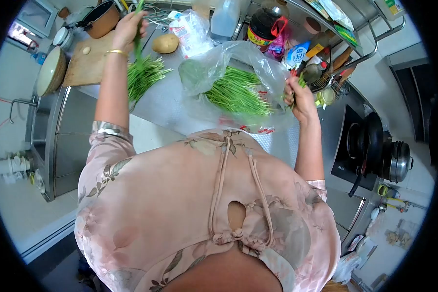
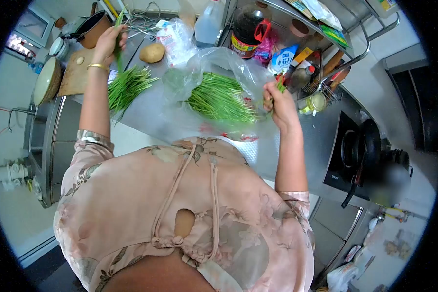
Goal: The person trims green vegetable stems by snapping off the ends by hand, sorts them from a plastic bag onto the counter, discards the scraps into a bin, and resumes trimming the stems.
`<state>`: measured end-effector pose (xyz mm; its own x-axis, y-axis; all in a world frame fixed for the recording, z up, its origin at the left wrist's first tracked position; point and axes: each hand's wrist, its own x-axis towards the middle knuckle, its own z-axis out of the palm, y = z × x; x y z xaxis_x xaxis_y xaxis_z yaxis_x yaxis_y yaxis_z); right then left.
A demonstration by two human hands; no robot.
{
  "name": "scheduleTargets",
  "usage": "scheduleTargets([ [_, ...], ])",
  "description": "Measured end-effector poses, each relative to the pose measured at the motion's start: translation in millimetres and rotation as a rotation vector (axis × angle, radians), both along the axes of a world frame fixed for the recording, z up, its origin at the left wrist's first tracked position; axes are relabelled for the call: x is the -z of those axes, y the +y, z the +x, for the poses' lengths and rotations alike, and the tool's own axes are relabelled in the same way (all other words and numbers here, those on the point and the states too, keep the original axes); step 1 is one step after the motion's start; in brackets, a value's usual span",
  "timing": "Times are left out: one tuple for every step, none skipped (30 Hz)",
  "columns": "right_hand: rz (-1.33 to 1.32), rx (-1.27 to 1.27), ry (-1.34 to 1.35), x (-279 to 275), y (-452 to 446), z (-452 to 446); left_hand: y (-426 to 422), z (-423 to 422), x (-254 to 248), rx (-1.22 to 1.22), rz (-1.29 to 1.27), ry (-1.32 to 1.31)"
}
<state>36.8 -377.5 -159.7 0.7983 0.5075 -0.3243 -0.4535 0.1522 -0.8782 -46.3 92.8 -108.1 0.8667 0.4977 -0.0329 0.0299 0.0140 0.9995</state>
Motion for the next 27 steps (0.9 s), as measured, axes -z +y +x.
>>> scheduleTargets([
  [-0.187, -0.099, -0.042, 6, -1, -5, 16, -7, 9, -0.043, 0.249, 0.122],
  [-0.372, -0.199, -0.085, 11, -1, -10, 32, -12, 24, -0.084, 0.5, 0.24],
  [-0.558, -0.3, -0.127, 18, 0, -14, 43, -15, 39, -0.125, 0.751, 0.357],
  [-0.625, -0.379, -0.271, 34, 3, -17, 45, -22, 52, -0.157, 0.98, 0.458],
  [-0.69, -0.457, -0.417, 55, 4, -19, 46, -29, 66, -0.188, 1.211, 0.556],
  [-0.841, -0.475, -0.533, 78, 6, -18, 53, -35, 88, -0.146, 1.206, 0.55],
  [-0.992, -0.492, -0.651, 102, 10, -13, 61, -40, 109, -0.105, 1.202, 0.543],
  [-1.144, -0.51, -0.77, 113, 13, -10, 65, -43, 126, -0.071, 1.178, 0.62],
  [-1.213, -0.517, -0.735, 112, 17, -10, 69, -46, 141, -0.039, 1.151, 0.698],
  [-1.281, -0.526, -0.7, 108, 23, -11, 68, -48, 150, -0.007, 1.124, 0.776],
  [-1.349, -0.534, -0.666, 103, 29, -13, 68, -50, 158, 0.003, 1.15, 0.806],
  [-1.356, -0.586, -0.676, 100, 33, -15, 61, -52, 160, 0.012, 1.175, 0.836],
  [-1.364, -0.639, -0.684, 97, 35, -18, 53, -54, 162, 0.024, 1.2, 0.867],
  [-1.371, -0.693, -0.692, 95, 37, -20, 47, -54, 162, -0.001, 1.219, 0.849],
  [-1.358, -0.733, -0.71, 96, 38, -25, 34, -52, 150, -0.027, 1.238, 0.83],
  [-1.344, -0.774, -0.728, 96, 38, -31, 20, -52, 139, -0.053, 1.258, 0.812],
  [-1.328, -0.813, -0.747, 97, 38, -37, 7, -51, 133, -0.141, 1.338, 0.655],
  [-1.347, -0.85, -0.759, 99, 38, -42, -5, -48, 128, -0.159, 1.323, 0.457],
  [-1.366, -0.887, -0.772, 104, 36, -47, -16, -44, 122, -0.176, 1.301, 0.259],
  [-1.383, -0.924, -0.782, 109, 34, -52, -31, -39, 115, -0.19, 1.27, 0.064],
  [-1.395, -0.976, -0.765, 111, 32, -57, -58, -38, 100, -0.153, 1.136, -0.063],
  [-1.396, -1.006, -0.713, 114, 30, -62, -91, -38, 85, -0.116, 0.996, -0.187],
  [-1.397, -1.035, -0.659, 116, 28, -67, -120, -41, 75, 0.015, 0.907, -0.241],
  [-1.396, -1.064, -0.606, 118, 25, -72, -148, -43, 70, 0.144, 0.815, -0.295],
  [-1.375, -1.027, -0.601, 116, 21, -76, -176, -44, 70, 0.329, 0.724, -0.292],
  [-1.354, -0.991, -0.601, 110, 18, -80, -200, -42, 73, 0.508, 0.63, -0.289],
  [-1.332, -0.954, -0.601, 104, 16, -82, -219, -35, 81, 0.653, 0.714, -0.3],
])
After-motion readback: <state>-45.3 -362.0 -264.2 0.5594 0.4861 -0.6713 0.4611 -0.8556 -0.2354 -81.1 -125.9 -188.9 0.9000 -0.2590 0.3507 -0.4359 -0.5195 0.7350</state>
